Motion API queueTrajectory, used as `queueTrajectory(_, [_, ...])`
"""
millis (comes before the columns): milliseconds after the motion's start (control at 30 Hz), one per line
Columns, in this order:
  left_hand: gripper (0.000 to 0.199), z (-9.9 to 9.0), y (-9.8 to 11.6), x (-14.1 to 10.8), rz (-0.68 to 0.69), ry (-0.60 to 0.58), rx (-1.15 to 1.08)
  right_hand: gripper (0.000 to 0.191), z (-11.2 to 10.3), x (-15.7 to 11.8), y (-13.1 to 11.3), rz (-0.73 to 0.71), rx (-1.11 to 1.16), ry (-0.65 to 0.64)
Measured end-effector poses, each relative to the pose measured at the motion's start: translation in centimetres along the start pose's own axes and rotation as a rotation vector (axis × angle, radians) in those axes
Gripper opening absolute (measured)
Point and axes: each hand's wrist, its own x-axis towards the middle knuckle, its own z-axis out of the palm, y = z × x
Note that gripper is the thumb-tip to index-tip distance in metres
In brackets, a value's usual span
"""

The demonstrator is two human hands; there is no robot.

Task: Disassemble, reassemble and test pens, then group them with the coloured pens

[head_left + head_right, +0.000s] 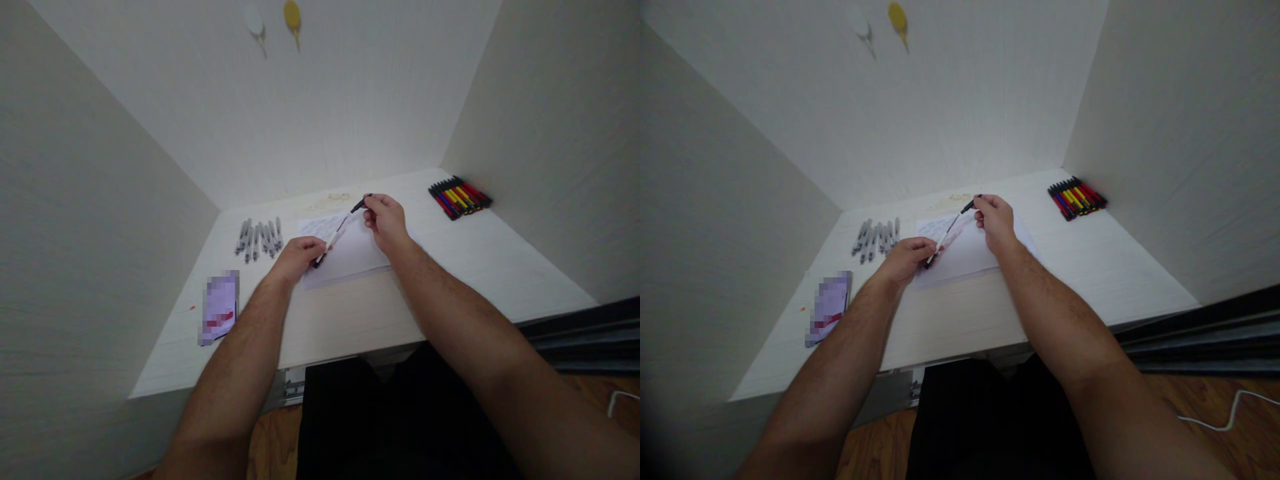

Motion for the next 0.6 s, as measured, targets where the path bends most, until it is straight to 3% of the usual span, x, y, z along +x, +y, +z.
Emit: queueTrajectory(600, [0.023,0.16,0.37,-0.25,0.002,0.02,0.006,0.01,0.22,-0.27,0.33,0.0,-0.051,-0.029])
